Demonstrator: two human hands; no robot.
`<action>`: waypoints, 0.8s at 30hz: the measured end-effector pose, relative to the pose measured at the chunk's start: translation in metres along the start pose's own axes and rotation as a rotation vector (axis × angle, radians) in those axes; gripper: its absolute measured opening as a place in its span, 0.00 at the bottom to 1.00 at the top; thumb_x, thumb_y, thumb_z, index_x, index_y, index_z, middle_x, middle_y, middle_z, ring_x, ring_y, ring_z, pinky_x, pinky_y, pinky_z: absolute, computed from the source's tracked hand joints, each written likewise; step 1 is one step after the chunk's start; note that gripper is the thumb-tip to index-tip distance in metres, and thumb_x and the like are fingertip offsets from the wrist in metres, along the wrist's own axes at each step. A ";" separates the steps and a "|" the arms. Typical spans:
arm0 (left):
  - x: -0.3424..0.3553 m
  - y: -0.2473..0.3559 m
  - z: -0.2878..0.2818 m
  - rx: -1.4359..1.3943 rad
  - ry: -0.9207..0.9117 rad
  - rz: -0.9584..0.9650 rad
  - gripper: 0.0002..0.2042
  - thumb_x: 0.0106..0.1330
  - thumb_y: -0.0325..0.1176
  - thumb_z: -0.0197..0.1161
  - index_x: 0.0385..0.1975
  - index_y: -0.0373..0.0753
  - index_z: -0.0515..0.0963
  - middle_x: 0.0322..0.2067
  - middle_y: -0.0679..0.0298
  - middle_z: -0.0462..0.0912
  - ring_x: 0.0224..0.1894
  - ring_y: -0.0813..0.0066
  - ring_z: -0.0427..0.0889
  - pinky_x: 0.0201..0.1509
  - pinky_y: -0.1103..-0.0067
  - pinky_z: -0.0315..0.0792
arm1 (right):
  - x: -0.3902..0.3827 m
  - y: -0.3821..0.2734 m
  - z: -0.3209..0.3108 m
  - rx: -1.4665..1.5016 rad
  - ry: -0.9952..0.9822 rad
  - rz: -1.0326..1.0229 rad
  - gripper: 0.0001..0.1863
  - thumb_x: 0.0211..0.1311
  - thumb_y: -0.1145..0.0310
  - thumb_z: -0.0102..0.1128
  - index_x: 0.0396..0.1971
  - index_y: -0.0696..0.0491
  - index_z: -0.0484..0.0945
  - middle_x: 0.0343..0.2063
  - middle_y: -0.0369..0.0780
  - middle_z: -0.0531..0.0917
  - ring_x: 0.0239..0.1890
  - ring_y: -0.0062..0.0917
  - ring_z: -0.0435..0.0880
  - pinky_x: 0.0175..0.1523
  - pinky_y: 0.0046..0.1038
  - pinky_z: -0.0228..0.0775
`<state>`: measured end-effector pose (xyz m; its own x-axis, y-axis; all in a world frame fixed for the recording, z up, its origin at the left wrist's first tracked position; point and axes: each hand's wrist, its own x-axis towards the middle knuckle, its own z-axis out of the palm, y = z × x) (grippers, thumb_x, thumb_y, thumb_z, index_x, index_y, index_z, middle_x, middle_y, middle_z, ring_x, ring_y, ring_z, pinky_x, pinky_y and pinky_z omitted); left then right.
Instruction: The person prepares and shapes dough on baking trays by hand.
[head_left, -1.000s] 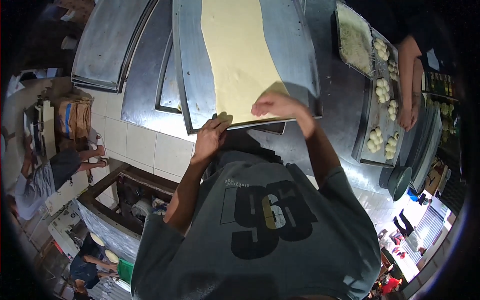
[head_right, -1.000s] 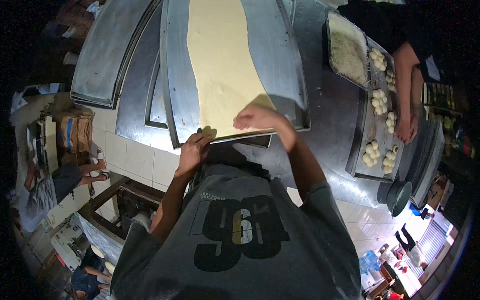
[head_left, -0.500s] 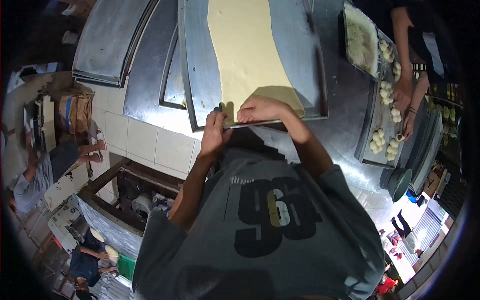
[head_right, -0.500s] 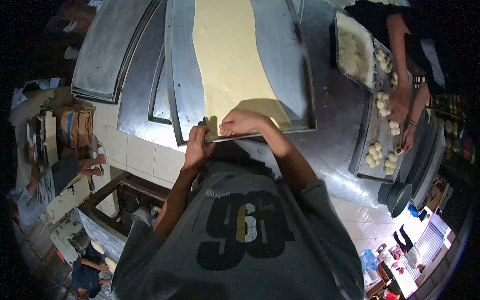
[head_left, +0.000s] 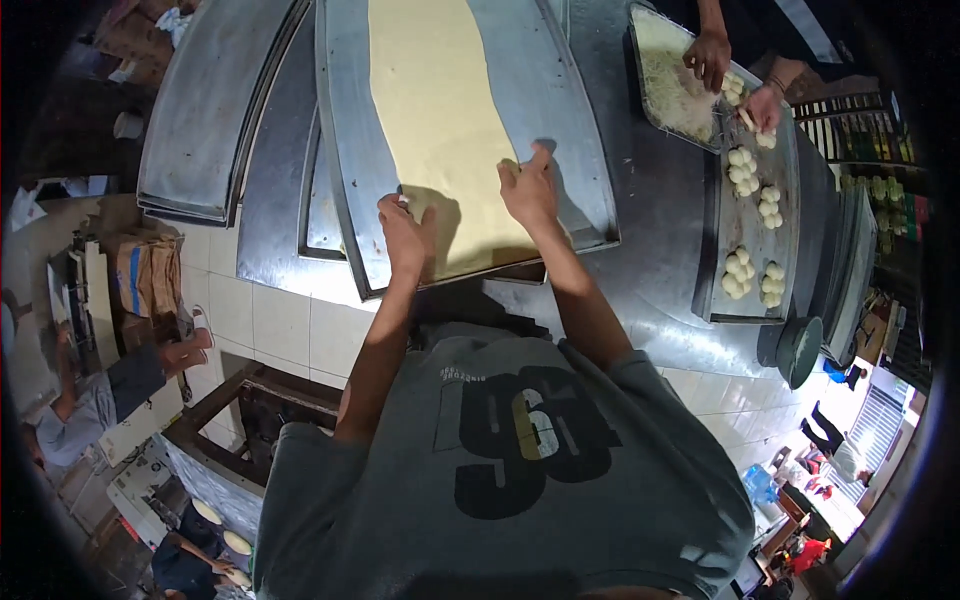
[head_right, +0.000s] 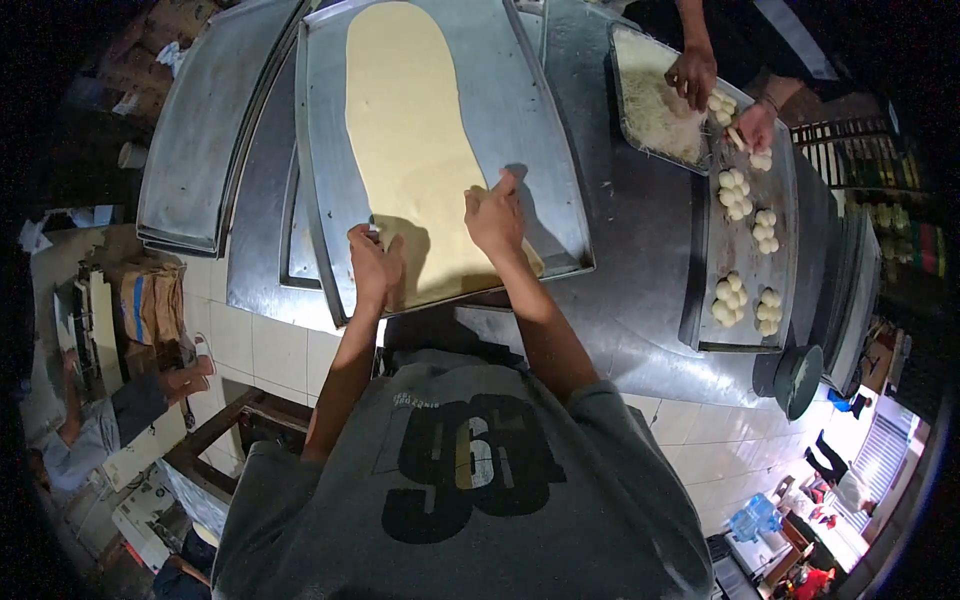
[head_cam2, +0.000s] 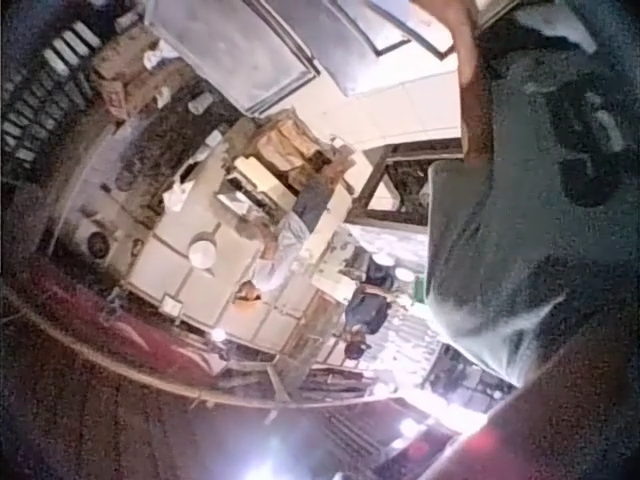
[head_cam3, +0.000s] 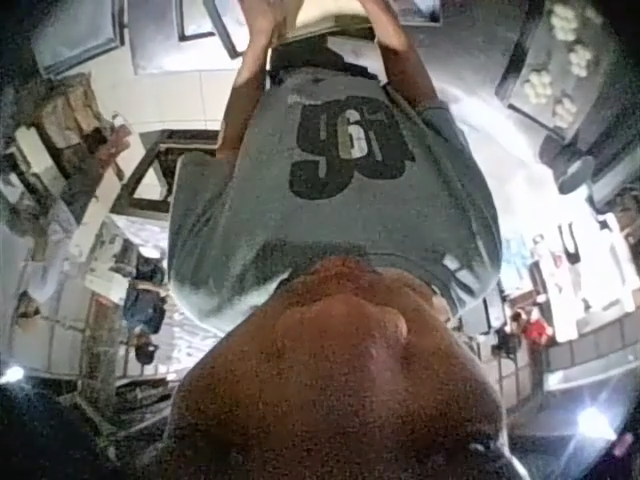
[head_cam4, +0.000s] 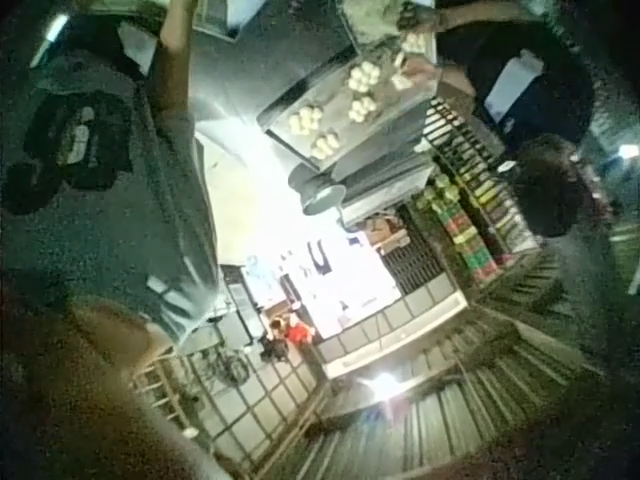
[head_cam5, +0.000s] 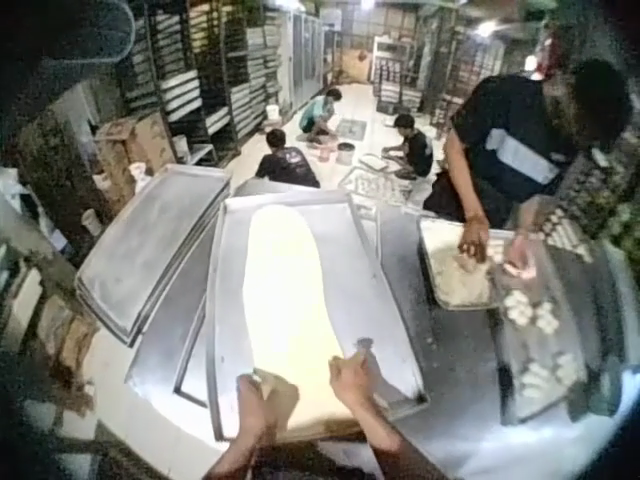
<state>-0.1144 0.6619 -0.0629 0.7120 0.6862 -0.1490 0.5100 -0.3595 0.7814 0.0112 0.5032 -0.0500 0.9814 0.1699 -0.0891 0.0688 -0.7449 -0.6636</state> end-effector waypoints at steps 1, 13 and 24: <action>0.002 0.000 0.005 -0.017 0.012 -0.133 0.33 0.53 0.39 0.70 0.51 0.25 0.60 0.34 0.47 0.76 0.38 0.51 0.76 0.46 0.66 0.70 | 0.006 0.001 -0.004 0.000 0.001 -0.002 0.27 0.61 0.55 0.57 0.51 0.60 0.66 0.49 0.55 0.74 0.52 0.48 0.73 0.54 0.44 0.66; 0.010 0.000 -0.011 0.020 0.034 -0.049 0.15 0.69 0.41 0.53 0.37 0.32 0.71 0.17 0.54 0.75 0.21 0.60 0.75 0.30 0.69 0.68 | 0.054 0.064 -0.007 -0.025 0.002 -0.099 0.19 0.67 0.55 0.49 0.39 0.59 0.72 0.29 0.50 0.82 0.34 0.49 0.81 0.39 0.47 0.70; -0.003 -0.007 -0.015 -0.317 -0.126 0.147 0.14 0.64 0.29 0.59 0.47 0.32 0.71 0.23 0.62 0.74 0.23 0.79 0.69 0.31 0.78 0.68 | 0.029 0.064 -0.048 0.372 -0.459 -0.195 0.12 0.57 0.69 0.64 0.42 0.50 0.80 0.23 0.35 0.78 0.27 0.16 0.74 0.33 0.23 0.67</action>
<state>-0.1276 0.6716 -0.0587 0.8305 0.5513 -0.0791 0.2369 -0.2211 0.9461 0.0529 0.4294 -0.0591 0.7744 0.6019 -0.1951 0.0913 -0.4114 -0.9069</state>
